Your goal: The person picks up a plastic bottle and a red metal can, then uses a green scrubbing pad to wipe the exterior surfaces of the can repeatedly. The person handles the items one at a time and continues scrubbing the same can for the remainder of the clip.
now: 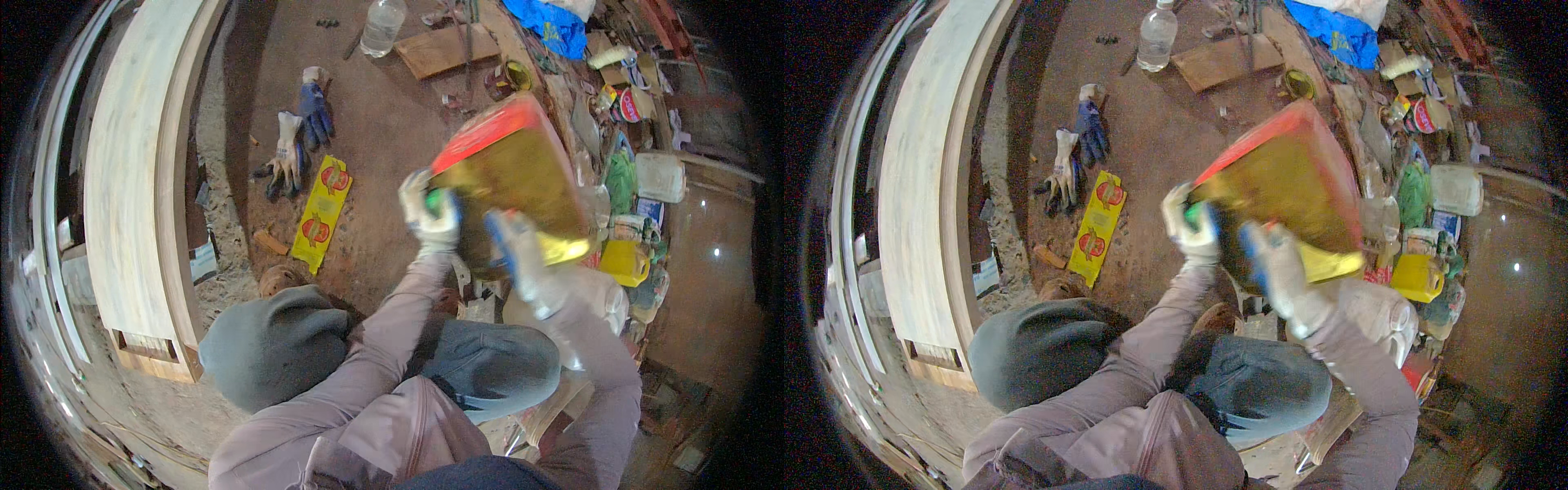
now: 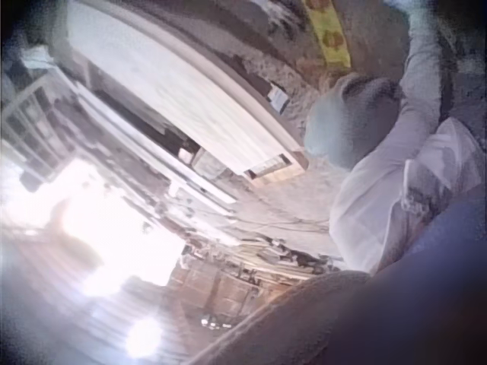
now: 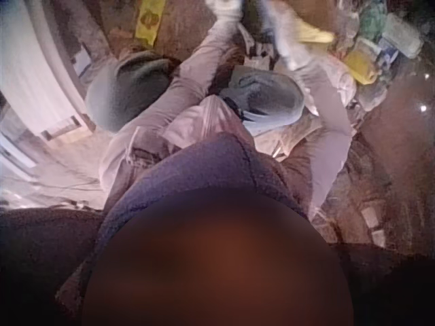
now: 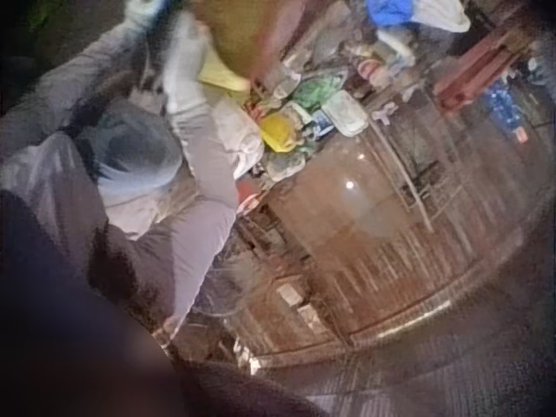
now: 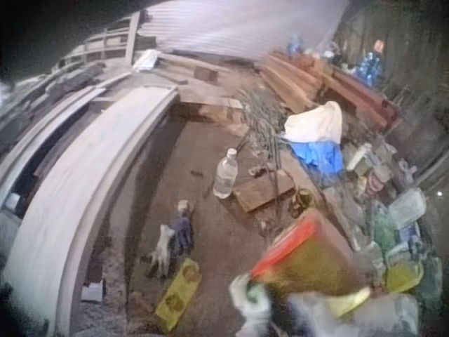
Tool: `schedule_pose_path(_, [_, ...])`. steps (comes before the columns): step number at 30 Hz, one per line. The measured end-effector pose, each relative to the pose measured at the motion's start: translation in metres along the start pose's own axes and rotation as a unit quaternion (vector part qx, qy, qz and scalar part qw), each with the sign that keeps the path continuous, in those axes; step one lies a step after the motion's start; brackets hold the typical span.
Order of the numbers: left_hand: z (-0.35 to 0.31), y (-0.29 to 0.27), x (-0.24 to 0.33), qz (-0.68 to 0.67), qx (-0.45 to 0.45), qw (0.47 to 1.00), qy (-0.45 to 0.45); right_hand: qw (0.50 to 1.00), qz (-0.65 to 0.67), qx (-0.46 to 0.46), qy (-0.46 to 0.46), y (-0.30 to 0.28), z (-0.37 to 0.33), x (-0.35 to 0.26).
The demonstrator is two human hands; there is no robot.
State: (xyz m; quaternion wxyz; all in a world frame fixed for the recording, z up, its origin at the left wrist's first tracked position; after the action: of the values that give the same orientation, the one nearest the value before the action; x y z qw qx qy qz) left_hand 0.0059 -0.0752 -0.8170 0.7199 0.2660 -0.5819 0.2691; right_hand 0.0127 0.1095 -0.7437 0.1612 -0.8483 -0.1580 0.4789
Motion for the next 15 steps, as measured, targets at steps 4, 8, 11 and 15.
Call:
schedule_pose_path(4, [-0.037, -0.068, -0.120, -0.086, 0.095, 0.969, -0.211, 0.980, -0.093, -0.162, 0.067, 0.110, -0.023, 0.065])
schedule_pose_path(8, [-0.032, -0.053, -0.090, -0.022, 0.096, 0.979, -0.176, 0.985, -0.033, -0.160, 0.061, 0.073, -0.013, 0.051])
schedule_pose_path(11, [-0.010, -0.005, -0.004, 0.018, 0.081, 0.993, -0.089, 0.991, 0.045, -0.121, 0.038, -0.008, 0.005, -0.002])
schedule_pose_path(15, [0.014, 0.072, 0.059, 0.049, -0.052, 0.992, -0.106, 0.998, 0.057, -0.039, 0.013, -0.073, 0.038, -0.061])
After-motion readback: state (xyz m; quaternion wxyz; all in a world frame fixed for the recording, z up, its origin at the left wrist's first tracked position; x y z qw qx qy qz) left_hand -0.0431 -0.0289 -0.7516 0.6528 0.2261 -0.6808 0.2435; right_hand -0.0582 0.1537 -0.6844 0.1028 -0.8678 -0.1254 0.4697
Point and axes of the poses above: each hand's wrist, its own z-axis towards the middle knuckle, its own y-axis out of the palm, x = y × z, the point moved 10 cm from there along z, towards the middle knuckle, and after that the axes turned 2 degrees about -z, right-handed, at the moved point
